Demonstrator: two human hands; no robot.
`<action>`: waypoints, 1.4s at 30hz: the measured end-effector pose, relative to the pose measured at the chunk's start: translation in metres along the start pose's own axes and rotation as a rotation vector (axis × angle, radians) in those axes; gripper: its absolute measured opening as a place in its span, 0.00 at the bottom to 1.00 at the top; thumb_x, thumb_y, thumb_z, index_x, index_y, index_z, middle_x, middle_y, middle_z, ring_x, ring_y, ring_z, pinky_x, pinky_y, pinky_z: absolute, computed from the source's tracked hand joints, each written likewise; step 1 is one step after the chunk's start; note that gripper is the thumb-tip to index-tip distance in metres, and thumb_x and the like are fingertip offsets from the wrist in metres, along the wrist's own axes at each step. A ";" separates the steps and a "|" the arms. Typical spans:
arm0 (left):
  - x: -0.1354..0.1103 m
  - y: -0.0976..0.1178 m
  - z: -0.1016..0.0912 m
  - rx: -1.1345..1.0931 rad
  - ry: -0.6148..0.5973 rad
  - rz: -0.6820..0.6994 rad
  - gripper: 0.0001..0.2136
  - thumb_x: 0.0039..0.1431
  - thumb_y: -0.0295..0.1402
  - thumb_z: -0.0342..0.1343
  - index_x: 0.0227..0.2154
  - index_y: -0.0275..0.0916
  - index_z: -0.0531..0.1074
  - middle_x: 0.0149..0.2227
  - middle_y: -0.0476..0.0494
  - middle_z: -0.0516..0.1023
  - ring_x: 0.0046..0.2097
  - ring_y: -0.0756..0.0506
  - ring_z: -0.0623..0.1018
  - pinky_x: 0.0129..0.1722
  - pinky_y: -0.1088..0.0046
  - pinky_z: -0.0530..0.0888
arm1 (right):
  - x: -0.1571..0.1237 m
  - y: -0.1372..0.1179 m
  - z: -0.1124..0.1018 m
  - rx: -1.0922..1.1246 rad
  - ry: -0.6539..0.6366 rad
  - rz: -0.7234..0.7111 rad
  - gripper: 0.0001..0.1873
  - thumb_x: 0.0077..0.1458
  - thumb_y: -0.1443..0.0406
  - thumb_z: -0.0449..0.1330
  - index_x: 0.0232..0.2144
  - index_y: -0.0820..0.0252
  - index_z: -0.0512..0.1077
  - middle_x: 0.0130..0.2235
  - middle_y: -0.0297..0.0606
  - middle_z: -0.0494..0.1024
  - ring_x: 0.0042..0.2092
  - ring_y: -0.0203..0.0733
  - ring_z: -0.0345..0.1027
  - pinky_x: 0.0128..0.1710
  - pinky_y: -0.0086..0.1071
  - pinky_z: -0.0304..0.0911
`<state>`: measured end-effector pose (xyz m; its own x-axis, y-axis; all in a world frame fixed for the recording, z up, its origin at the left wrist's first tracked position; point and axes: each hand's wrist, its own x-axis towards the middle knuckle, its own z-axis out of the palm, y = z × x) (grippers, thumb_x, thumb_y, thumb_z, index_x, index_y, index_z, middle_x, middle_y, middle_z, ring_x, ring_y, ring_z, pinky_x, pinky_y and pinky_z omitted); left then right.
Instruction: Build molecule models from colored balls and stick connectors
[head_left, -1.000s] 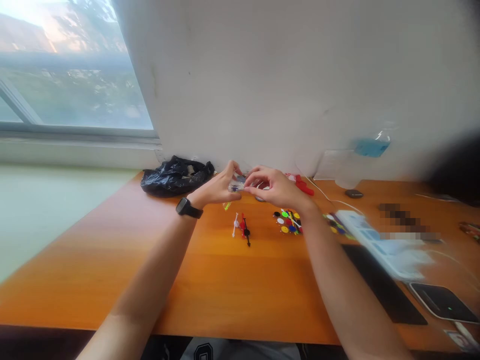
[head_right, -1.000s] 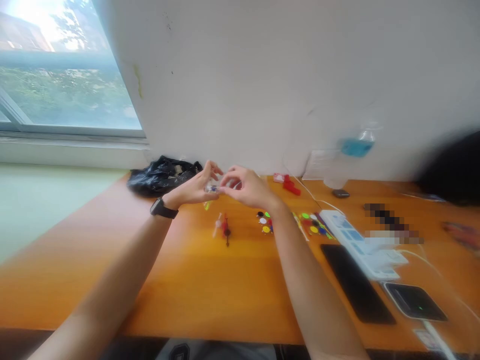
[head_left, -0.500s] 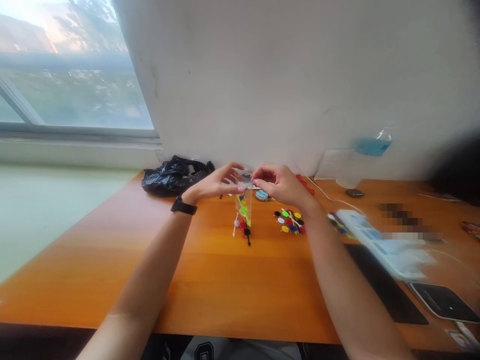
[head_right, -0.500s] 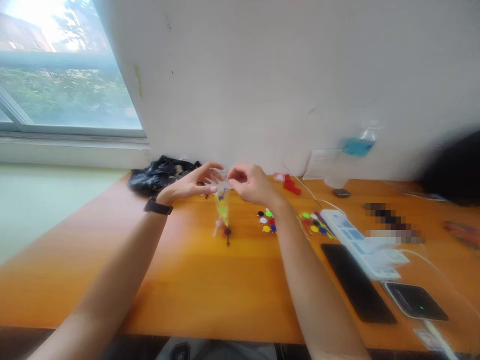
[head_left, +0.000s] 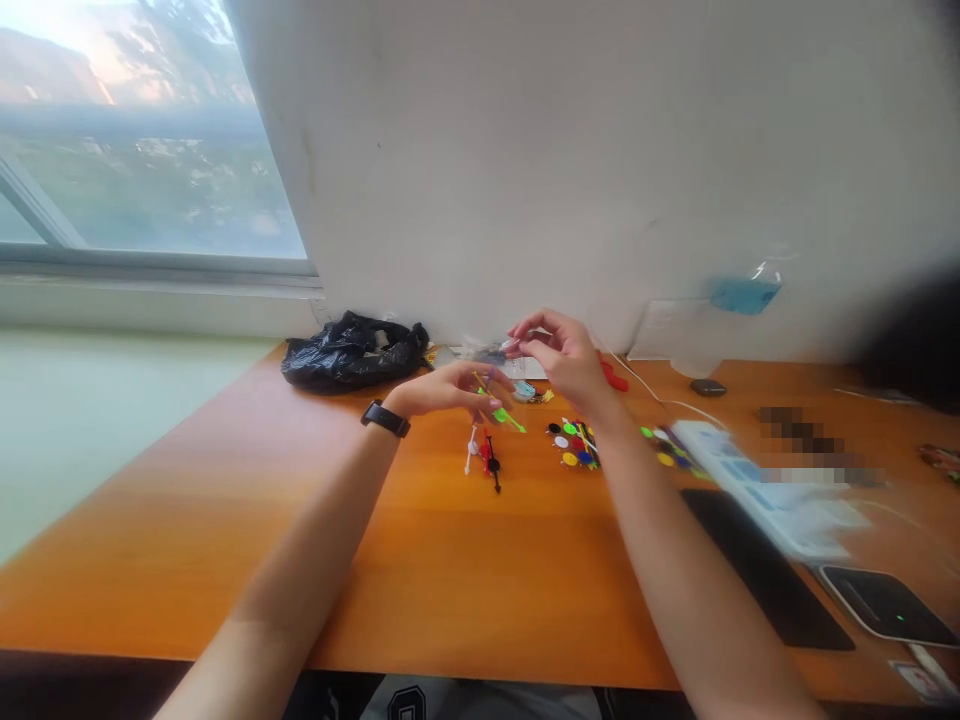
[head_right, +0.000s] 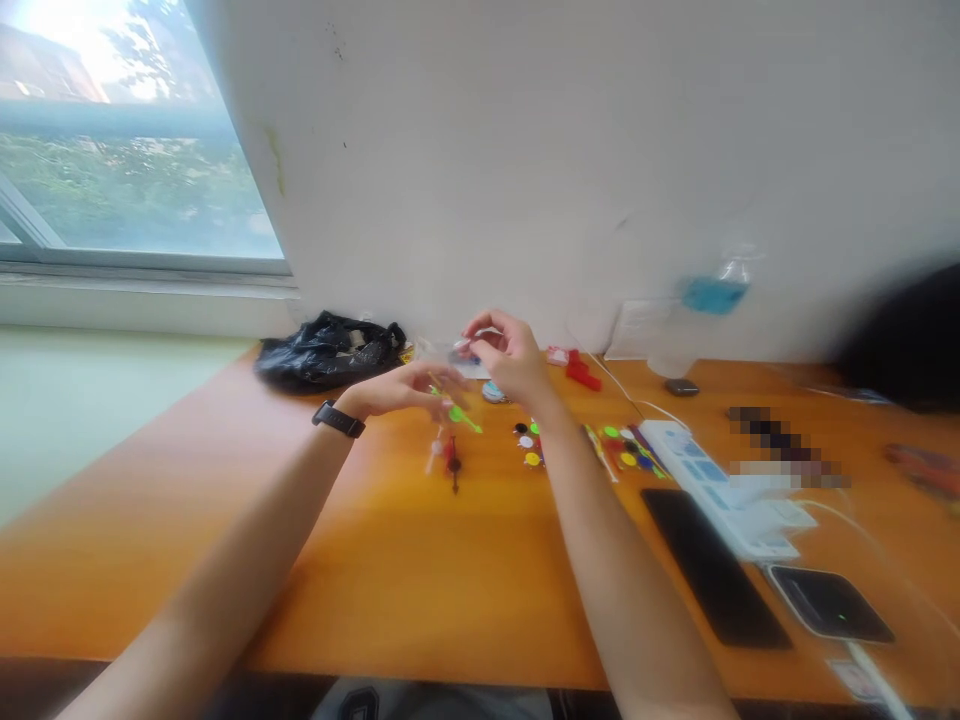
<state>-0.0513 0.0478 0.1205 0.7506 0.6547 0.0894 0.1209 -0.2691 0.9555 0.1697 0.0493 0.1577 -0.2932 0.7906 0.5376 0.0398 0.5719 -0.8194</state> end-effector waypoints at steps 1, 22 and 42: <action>0.000 -0.002 -0.001 -0.006 0.018 -0.007 0.24 0.61 0.42 0.68 0.57 0.38 0.73 0.48 0.34 0.83 0.41 0.43 0.85 0.40 0.68 0.80 | 0.002 0.003 -0.001 0.001 0.025 -0.003 0.07 0.56 0.63 0.62 0.38 0.57 0.71 0.43 0.37 0.76 0.40 0.40 0.76 0.47 0.40 0.74; -0.020 -0.009 -0.029 0.089 0.408 -0.076 0.20 0.61 0.46 0.66 0.48 0.35 0.74 0.42 0.35 0.84 0.35 0.46 0.84 0.29 0.76 0.76 | -0.012 0.053 0.019 -0.657 -0.773 0.260 0.13 0.53 0.69 0.65 0.42 0.58 0.82 0.43 0.40 0.84 0.41 0.44 0.76 0.36 0.30 0.66; -0.026 -0.018 -0.039 0.078 0.423 -0.056 0.21 0.60 0.43 0.68 0.49 0.35 0.73 0.37 0.37 0.84 0.32 0.47 0.82 0.29 0.75 0.75 | -0.022 0.111 0.010 -0.095 -0.775 0.637 0.20 0.47 0.63 0.73 0.42 0.61 0.74 0.31 0.35 0.82 0.32 0.38 0.75 0.33 0.28 0.70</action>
<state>-0.0985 0.0636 0.1122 0.4110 0.8973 0.1612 0.2148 -0.2672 0.9394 0.1712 0.0934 0.0529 -0.7302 0.6137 -0.3002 0.4713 0.1344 -0.8717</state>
